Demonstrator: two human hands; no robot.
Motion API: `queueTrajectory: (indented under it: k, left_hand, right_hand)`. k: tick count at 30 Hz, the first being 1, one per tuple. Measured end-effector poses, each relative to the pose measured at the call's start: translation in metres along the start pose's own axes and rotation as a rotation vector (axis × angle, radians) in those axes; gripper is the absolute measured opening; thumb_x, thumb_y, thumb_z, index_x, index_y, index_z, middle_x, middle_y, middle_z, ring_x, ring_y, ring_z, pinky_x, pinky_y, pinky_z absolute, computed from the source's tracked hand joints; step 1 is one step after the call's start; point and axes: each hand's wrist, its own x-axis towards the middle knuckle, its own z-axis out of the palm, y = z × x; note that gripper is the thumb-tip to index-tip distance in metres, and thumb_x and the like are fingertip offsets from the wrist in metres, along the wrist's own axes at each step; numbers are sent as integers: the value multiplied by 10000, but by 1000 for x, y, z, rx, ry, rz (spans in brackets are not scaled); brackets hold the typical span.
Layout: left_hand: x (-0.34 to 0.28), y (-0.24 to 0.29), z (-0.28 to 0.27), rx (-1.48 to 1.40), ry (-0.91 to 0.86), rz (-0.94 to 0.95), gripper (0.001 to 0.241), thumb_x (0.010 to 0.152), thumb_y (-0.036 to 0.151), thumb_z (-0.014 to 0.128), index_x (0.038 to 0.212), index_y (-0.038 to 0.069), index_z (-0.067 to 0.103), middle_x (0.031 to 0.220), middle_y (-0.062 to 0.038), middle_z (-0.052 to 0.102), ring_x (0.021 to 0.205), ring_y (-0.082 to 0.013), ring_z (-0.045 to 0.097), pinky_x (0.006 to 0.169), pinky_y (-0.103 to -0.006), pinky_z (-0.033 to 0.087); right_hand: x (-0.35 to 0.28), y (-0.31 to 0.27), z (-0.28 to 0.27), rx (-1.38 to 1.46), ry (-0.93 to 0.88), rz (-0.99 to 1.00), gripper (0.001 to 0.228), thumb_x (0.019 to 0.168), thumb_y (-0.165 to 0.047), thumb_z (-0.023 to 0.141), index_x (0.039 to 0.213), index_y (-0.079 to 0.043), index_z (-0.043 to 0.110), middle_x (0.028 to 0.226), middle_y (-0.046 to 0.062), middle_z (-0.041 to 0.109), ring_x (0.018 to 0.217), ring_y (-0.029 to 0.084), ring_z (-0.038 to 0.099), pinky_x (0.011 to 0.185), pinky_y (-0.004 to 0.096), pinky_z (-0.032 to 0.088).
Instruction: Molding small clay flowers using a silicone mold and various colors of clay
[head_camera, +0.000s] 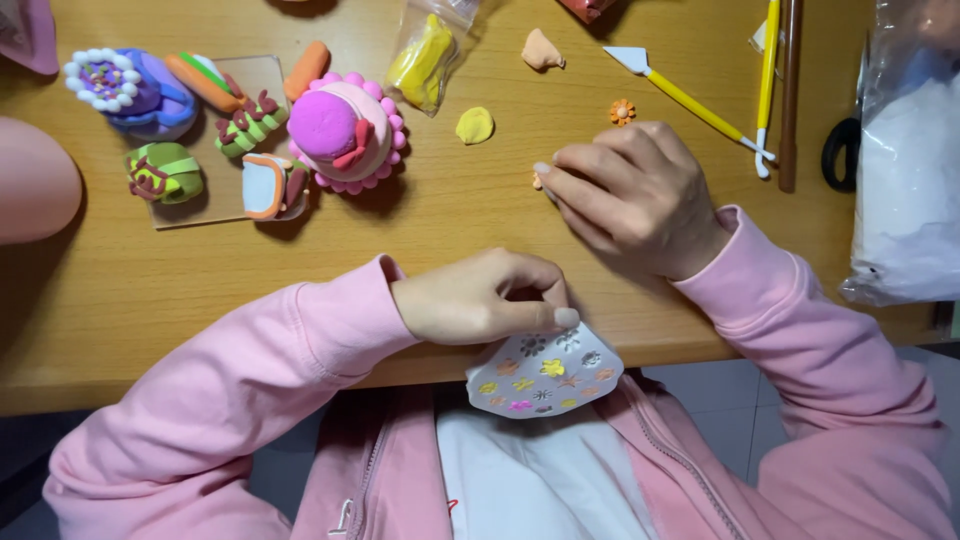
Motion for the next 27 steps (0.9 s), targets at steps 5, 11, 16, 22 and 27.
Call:
queueTrajectory:
  k: [5, 11, 16, 22, 27]
  left_hand:
    - [-1, -2, -1, -22, -9, 45, 254, 967, 346, 634, 874, 121, 706, 767, 75, 631, 699, -49, 509, 618, -245, 445]
    - [0, 2, -3, -73, -34, 18, 236, 961, 326, 644, 927, 104, 720, 823, 56, 668, 750, -53, 561, 674, -228, 480]
    - [-1, 4, -5, -125, -53, 33, 223, 973, 300, 643, 938, 92, 717, 837, 49, 667, 762, -51, 569, 685, -222, 489]
    - [0, -3, -9, -150, -51, 87, 201, 984, 276, 643, 952, 88, 705, 859, 42, 673, 783, -52, 574, 723, -223, 496]
    - [1, -3, -10, -144, 81, 80, 237, 957, 314, 667, 942, 93, 750, 807, 5, 643, 808, -134, 597, 750, -285, 505]
  right_hand:
    - [0, -7, -1, -85, -49, -68, 204, 984, -120, 652, 1093, -4, 780, 1112, 75, 734, 875, 236, 632, 840, 384, 496]
    - [1, -10, 3, -124, -71, 9, 212, 1065, -189, 697, 1178, -13, 730, 1175, 93, 703, 992, 273, 643, 871, 411, 493]
    - [8, -9, 9, -40, 47, 59, 151, 1037, -165, 782, 1065, -21, 746, 1098, 117, 710, 915, 302, 632, 791, 414, 476]
    - [16, -8, 3, 162, 142, 107, 61, 1012, 5, 759, 1029, 44, 716, 1062, 179, 732, 895, 341, 673, 819, 427, 531]
    - [3, 1, 0, 518, 231, 484, 136, 918, 75, 848, 1009, -8, 789, 983, 148, 792, 894, 298, 773, 780, 372, 602]
